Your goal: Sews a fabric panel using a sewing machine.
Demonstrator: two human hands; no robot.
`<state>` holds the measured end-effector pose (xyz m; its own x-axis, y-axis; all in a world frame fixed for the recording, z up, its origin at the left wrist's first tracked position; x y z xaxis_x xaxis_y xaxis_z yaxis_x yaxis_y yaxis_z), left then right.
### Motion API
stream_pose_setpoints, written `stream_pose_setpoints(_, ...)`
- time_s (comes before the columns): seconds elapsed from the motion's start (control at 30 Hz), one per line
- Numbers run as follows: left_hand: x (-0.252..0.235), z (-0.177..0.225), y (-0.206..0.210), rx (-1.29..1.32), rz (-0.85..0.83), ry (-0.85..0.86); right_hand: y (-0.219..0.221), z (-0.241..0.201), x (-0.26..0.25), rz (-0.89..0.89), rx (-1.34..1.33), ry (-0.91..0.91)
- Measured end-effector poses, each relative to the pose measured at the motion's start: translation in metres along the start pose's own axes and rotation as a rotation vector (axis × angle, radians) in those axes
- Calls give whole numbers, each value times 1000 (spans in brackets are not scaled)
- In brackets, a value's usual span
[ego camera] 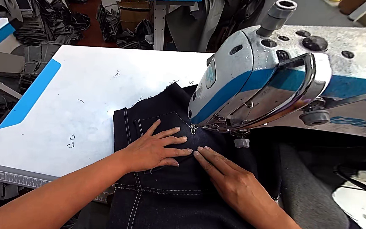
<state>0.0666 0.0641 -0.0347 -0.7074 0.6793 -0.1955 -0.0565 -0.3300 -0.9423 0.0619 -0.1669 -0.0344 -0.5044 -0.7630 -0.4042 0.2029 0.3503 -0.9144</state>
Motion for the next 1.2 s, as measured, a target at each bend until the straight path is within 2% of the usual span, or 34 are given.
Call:
stream_pose_setpoints(0.37, -24, -40, -10, 63, -13, 20, 7, 17, -25, 6, -39, 18)
stream_pose_setpoints(0.93, -24, -39, -11, 33, 16, 6, 5, 28, -25, 111, -147, 62)
stream_pose_setpoints(1.2, -31, -46, -14, 16, 10, -15, 10, 41, -32, 101, -184, 109)
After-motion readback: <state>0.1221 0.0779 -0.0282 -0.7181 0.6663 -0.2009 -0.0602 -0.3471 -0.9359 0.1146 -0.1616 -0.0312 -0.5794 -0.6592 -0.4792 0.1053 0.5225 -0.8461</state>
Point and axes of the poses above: each hand's wrist, its own x-axis away from the middle knuckle, its own y-axis out of the palm, z = x × y, the point moved 4 cm from there along -x, towards the middle knuckle
